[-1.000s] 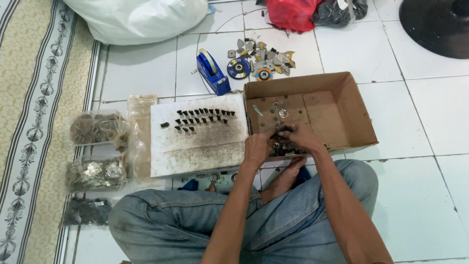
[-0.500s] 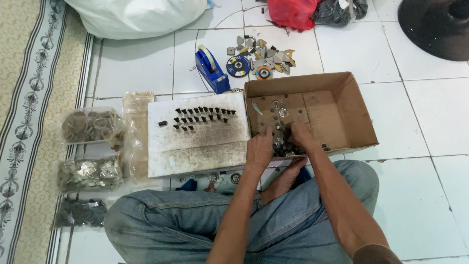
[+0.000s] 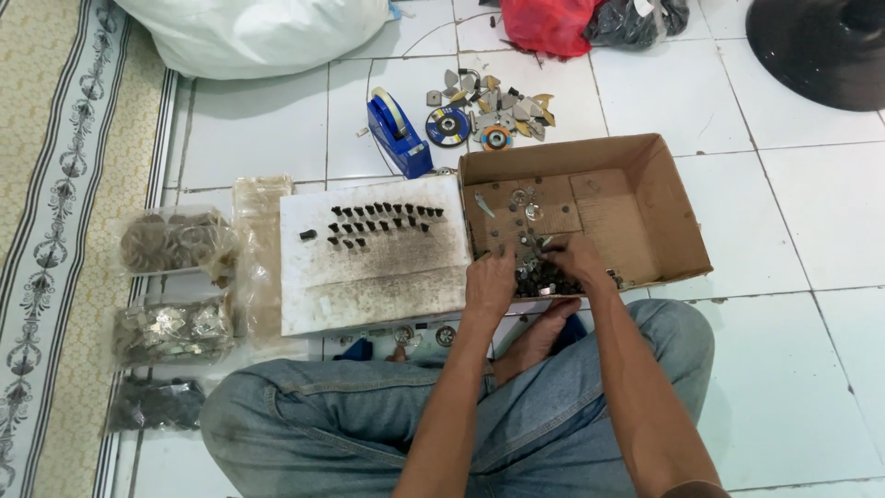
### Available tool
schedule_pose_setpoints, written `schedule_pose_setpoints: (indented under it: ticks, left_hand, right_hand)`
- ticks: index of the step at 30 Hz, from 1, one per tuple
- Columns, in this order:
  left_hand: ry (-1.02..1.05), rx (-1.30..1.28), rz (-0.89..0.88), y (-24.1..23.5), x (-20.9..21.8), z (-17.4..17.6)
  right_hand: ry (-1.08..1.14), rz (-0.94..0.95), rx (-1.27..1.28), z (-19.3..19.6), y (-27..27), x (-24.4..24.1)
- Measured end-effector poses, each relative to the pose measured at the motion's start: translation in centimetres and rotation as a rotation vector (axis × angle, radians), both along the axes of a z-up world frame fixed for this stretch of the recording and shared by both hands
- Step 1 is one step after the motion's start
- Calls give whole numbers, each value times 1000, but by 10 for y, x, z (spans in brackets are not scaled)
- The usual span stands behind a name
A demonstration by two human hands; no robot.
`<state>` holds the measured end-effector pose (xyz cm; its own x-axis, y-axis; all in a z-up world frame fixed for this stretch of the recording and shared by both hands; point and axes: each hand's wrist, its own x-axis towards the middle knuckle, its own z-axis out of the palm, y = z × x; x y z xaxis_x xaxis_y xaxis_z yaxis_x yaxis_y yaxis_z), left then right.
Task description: Organizing small metal parts by picking them from a box and placing them into a template board on the floor.
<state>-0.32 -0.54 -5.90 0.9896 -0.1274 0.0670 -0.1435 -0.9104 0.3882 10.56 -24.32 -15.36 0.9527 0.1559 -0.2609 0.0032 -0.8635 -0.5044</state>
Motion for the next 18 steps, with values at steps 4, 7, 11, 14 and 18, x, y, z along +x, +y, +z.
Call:
schedule_pose_setpoints:
  ticks: [4, 7, 11, 14, 18]
  left_hand:
    - [-1, -8, -11, 3, -9, 22]
    - [22, -74, -13, 5, -8, 27]
    - [-15, -48, 26, 4, -7, 25]
    - [-13, -105, 22, 9, -19, 54]
    - [55, -368, 27, 20, -22, 78]
  right_hand:
    - [27, -52, 167, 84, 42, -40]
    - [19, 10, 90, 93, 47, -40]
    - [-73, -19, 194, 107, 51, -47]
    - [-122, -51, 290, 129, 54, -54]
    - [-99, -177, 459, 185, 76, -74]
